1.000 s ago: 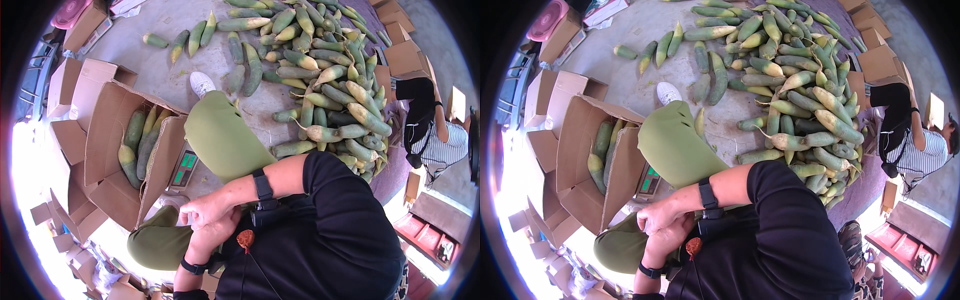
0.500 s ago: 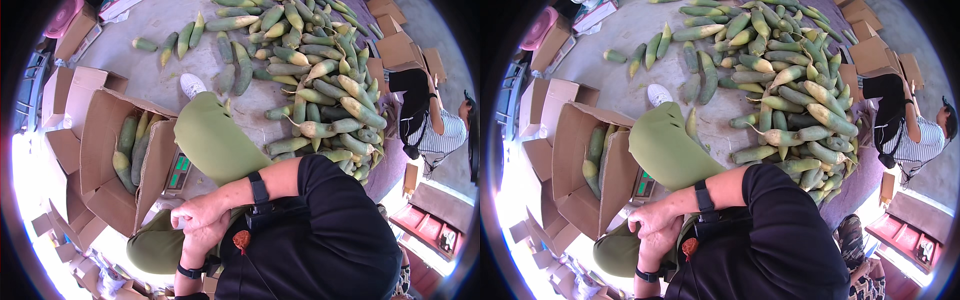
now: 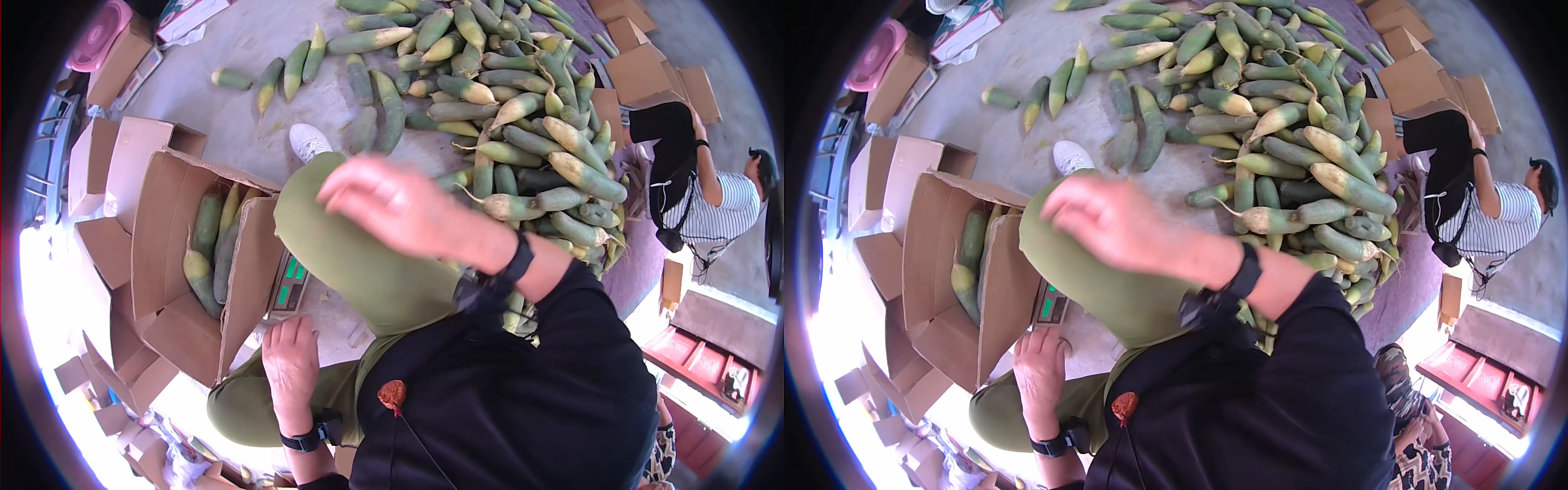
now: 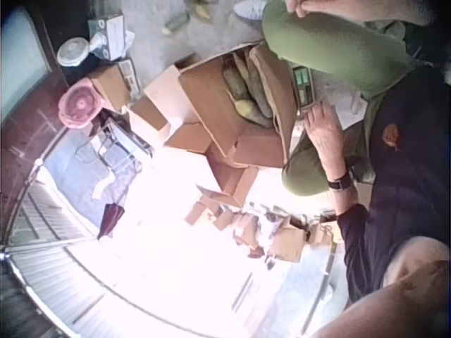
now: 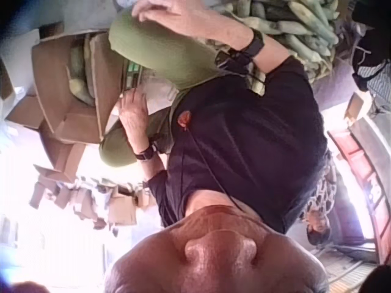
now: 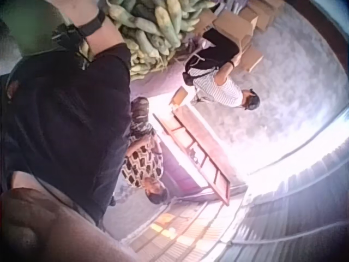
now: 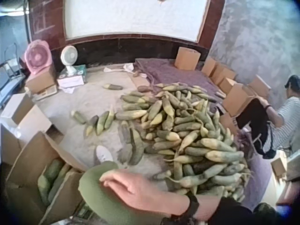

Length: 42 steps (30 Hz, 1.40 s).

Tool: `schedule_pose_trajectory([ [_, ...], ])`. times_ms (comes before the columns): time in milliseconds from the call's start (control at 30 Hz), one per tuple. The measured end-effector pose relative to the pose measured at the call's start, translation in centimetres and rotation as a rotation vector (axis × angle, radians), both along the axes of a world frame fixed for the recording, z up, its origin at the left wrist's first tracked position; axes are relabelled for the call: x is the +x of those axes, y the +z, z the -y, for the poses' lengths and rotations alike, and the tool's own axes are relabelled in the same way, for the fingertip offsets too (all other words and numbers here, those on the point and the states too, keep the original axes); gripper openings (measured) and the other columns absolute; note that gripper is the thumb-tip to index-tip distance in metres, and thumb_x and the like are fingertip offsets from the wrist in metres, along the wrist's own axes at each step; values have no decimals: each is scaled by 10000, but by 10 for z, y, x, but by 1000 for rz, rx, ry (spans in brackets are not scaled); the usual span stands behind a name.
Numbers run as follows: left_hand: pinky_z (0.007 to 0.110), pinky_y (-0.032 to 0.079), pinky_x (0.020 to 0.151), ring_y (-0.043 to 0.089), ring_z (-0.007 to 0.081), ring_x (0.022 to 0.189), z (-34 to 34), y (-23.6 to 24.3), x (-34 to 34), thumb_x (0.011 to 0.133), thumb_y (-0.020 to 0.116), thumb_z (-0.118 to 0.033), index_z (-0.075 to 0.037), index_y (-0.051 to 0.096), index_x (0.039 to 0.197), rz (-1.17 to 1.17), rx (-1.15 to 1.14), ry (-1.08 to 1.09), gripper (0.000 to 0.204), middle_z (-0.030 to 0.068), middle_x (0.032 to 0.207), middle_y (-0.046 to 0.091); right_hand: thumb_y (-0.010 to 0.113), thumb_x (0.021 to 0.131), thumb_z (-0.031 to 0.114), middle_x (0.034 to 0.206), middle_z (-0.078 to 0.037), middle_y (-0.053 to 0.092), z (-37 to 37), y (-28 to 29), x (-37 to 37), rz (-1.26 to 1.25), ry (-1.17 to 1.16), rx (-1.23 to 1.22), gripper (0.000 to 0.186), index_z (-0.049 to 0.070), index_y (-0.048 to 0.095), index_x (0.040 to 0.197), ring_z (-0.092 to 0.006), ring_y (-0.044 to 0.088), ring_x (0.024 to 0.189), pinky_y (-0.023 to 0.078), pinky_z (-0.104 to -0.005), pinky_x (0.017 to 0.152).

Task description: Sorting and packing papayas into cardboard boxes on a production floor.

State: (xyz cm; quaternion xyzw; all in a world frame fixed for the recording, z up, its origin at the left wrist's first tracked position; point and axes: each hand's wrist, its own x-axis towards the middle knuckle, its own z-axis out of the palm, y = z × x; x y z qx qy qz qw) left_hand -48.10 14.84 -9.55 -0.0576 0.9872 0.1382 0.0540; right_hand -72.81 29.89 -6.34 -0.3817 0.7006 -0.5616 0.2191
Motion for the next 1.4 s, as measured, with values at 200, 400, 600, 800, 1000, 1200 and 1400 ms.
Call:
schedule_pose_trajectory([
  [200, 422, 452, 840, 579, 316, 930, 5, -14, 25, 769, 674, -131, -50, 592, 1100, 141, 125, 183, 350, 122, 999, 599, 557, 769, 81, 1021, -66, 588, -152, -129, -69, -822, -207, 1119, 279, 124, 598, 1041, -255, 542, 1030, 423, -467, 812],
  [400, 424, 475, 810, 596, 337, 909, 2, -23, 26, 745, 681, -101, -32, 611, 1042, 167, 154, 207, 313, 139, 969, 620, 554, 825, 170, 1032, 1, 580, -287, -185, -58, -784, -136, 1731, 218, 176, 606, 1036, -194, 527, 1032, 389, -448, 812],
  [600, 418, 486, 784, 599, 329, 875, 2, -29, 26, 741, 690, -124, -46, 617, 1020, 116, 155, 177, 299, 124, 928, 618, 516, 861, 176, 965, 12, 598, -309, -185, -64, -922, -100, 1691, 149, 188, 602, 982, -190, 548, 987, 393, -423, 825],
  [800, 419, 496, 718, 591, 339, 811, 11, -21, 22, 743, 674, -101, -55, 620, 982, -31, 237, 242, 250, 128, 846, 587, 751, 655, 99, 1041, -26, 560, -319, -143, -65, -873, -41, 1633, 462, 155, 522, 1052, -231, 538, 1043, 415, -418, 856],
  [1000, 398, 509, 750, 618, 337, 846, 21, 1, 12, 785, 656, -79, -42, 646, 997, -169, 299, 322, 216, 155, 929, 633, 768, 647, 65, 1137, -64, 559, -263, -81, -46, -668, -250, 1333, 555, 108, 495, 1129, -285, 514, 1116, 424, -438, 860],
  [1200, 336, 503, 769, 632, 286, 858, 35, 31, 10, 791, 632, -7, 3, 645, 995, -371, 469, 498, 204, 146, 928, 639, 730, 719, 45, 1194, -104, 525, -212, -58, -88, -365, -448, 583, 590, 51, 461, 1243, -254, 534, 1068, 425, -369, 905],
  [1400, 303, 495, 792, 622, 210, 885, 55, 56, 16, 790, 609, 8, -14, 645, 1038, -536, 393, 622, 251, 103, 956, 651, 700, 810, 80, 1218, -112, 496, -77, 37, -91, -282, -475, 64, 517, 1, 456, 1259, -180, 511, 1078, 411, -313, 937],
])
